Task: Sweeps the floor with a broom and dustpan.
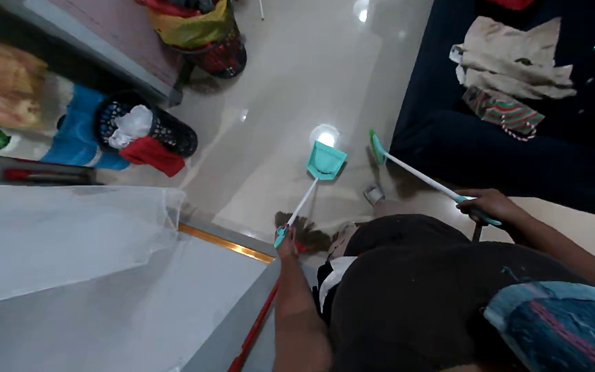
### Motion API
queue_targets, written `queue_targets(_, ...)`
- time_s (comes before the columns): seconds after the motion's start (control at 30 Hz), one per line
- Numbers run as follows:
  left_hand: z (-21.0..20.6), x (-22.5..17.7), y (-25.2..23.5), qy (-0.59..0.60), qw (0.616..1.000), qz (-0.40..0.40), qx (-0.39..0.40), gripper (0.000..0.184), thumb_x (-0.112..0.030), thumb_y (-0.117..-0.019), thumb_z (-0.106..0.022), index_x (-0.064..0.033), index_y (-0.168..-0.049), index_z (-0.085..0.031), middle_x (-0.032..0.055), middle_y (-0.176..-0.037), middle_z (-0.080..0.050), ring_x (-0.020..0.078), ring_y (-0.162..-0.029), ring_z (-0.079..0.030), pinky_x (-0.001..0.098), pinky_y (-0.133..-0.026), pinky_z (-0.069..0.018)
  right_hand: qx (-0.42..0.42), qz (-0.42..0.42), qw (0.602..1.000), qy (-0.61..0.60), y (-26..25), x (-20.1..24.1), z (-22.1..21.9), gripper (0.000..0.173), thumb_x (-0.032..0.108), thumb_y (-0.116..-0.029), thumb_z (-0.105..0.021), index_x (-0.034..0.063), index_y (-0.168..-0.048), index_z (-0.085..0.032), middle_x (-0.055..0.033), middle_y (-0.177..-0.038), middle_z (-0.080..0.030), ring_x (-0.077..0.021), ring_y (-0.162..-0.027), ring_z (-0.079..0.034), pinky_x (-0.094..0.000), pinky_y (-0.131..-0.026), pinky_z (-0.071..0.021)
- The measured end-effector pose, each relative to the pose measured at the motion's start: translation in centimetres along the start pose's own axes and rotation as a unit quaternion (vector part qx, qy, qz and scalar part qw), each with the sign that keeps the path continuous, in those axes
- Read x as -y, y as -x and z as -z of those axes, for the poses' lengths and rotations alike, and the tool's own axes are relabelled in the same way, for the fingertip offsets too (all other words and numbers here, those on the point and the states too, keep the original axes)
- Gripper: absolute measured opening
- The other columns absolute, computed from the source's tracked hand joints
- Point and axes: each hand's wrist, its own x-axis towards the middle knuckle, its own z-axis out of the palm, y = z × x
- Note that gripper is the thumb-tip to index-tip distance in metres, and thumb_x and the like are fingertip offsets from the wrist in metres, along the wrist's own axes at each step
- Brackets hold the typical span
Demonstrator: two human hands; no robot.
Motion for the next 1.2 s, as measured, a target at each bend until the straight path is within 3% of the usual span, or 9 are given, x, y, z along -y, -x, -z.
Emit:
queue_targets(0.33,-6.2,-7.6,7.9,-0.067,0.993,-0.035,-0.092,0.03,0.009,-0.0979,-0.057,0.0112,-0.128,-0.053,0.0179,-0.109,-0.066,0.0166,-0.086,-0.068,0.0314,-0.079,-0.0599,-0.022,0.105,0.988,0.108,-15.7,14.1,8.8,0.043,0.012,-0.1022,-0.062,0.0072,-0.144,-0.055,-0.0219,-0.104,-0.064,-0.0261,-0.074,-0.058,-0.0454,-0.069,-0.0511)
queue_targets(0.47,-8.1,-9.4,12.5,-0.021,0.984,-0.044,-0.171,0.026,0.009,-0.1004,-0.053,0.0094,-0.127,-0.052,0.0144,-0.105,-0.068,0.0167,-0.086,-0.07,0.0323,-0.081,-0.0614,-0.055,0.12,0.98,0.147,-26.8,19.0,10.2,0.033,0.012,-0.0954,-0.068,-0.0049,-0.124,-0.065,-0.0338,-0.107,-0.066,-0.0485,-0.09,-0.065,-0.0681,-0.08,-0.05)
queue_targets(0.6,-8.9,-9.1,17.3,0.041,0.971,-0.098,-0.216,0.019,0.007,-0.103,-0.044,0.0051,-0.119,-0.054,0.0102,-0.103,-0.074,0.0188,-0.091,-0.075,0.0333,-0.083,-0.0637,-0.03,0.117,0.97,0.212,-33.3,22.0,7.9,0.032,0.016,-0.094,-0.071,-0.0116,-0.109,-0.066,-0.0363,-0.11,-0.065,-0.0524,-0.102,-0.063,-0.0719,-0.086,-0.0474)
queue_targets(0.7,-9.7,-8.8,20.8,0.099,0.952,-0.122,-0.264,0.02,0.005,-0.1045,-0.038,0.0006,-0.114,-0.055,0.0073,-0.098,-0.075,0.02,-0.091,-0.076,0.0356,-0.085,-0.064,0.08,0.131,0.907,0.392,-30.5,23.3,2.8,0.039,0.019,-0.1014,-0.063,-0.0157,-0.12,-0.061,-0.0371,-0.127,-0.06,-0.0503,-0.122,-0.058,-0.0658,-0.101,-0.0447)
queue_targets(0.8,-9.9,-8.4,22.8,0.16,0.929,-0.135,-0.306,0.02,0.004,-0.1066,-0.036,0.0006,-0.115,-0.053,0.0094,-0.099,-0.076,0.0229,-0.092,-0.077,0.0376,-0.086,-0.0643,0.164,0.151,0.858,0.463,-26.4,23.7,-2.3,0.039,0.018,-0.1019,-0.06,-0.014,-0.124,-0.059,-0.0338,-0.125,-0.061,-0.0456,-0.118,-0.061,-0.0609,-0.1,-0.0466)
queue_targets(0.9,-9.4,-7.8,23.7,0.196,0.912,-0.153,-0.325,0.021,0.003,-0.1073,-0.034,0.0008,-0.114,-0.053,0.0093,-0.098,-0.076,0.0233,-0.091,-0.077,0.0372,-0.086,-0.0642,0.216,0.168,0.874,0.402,-25.9,23.7,-3.9,0.033,0.013,-0.1008,-0.06,-0.0079,-0.126,-0.061,-0.0282,-0.109,-0.065,-0.0374,-0.09,-0.066,-0.0541,-0.084,-0.0525)
queue_targets(1.03,-9.4,-7.8,24.3,0.211,0.894,-0.148,-0.368,0.019,0.002,-0.1081,-0.035,0.0022,-0.12,-0.05,0.0094,-0.103,-0.071,0.0203,-0.093,-0.075,0.0354,-0.087,-0.063,0.205,0.143,0.929,0.273,-26.5,25.2,0.5,0.04,0.013,-0.1001,-0.063,0.0094,-0.14,-0.06,-0.0125,-0.092,-0.064,-0.0174,-0.063,-0.052,-0.0366,-0.057,-0.0473)
queue_targets(1.1,-8.7,-7.5,25.1,0.219,0.886,-0.152,-0.38,0.02,0.003,-0.1077,-0.035,0.0037,-0.123,-0.048,0.0112,-0.106,-0.069,0.0214,-0.095,-0.074,0.0371,-0.089,-0.0622,0.183,0.167,0.916,0.315,-25.3,24.3,2.8,0.044,0.014,-0.1015,-0.063,0.0106,-0.145,-0.057,-0.0178,-0.098,-0.066,-0.023,-0.068,-0.055,-0.0432,-0.062,-0.049)
queue_targets(1.2,-7.4,-6.6,26.9,0.226,0.877,-0.166,-0.389,0.02,0.005,-0.1065,-0.036,0.0038,-0.123,-0.047,0.011,-0.106,-0.069,0.0224,-0.095,-0.074,0.0388,-0.089,-0.0625,0.143,0.193,0.882,0.404,-21.5,20.7,3.3,0.038,0.01,-0.0994,-0.064,-0.0038,-0.135,-0.058,-0.0327,-0.108,-0.064,-0.0437,-0.087,-0.064,-0.0626,-0.08,-0.0513)
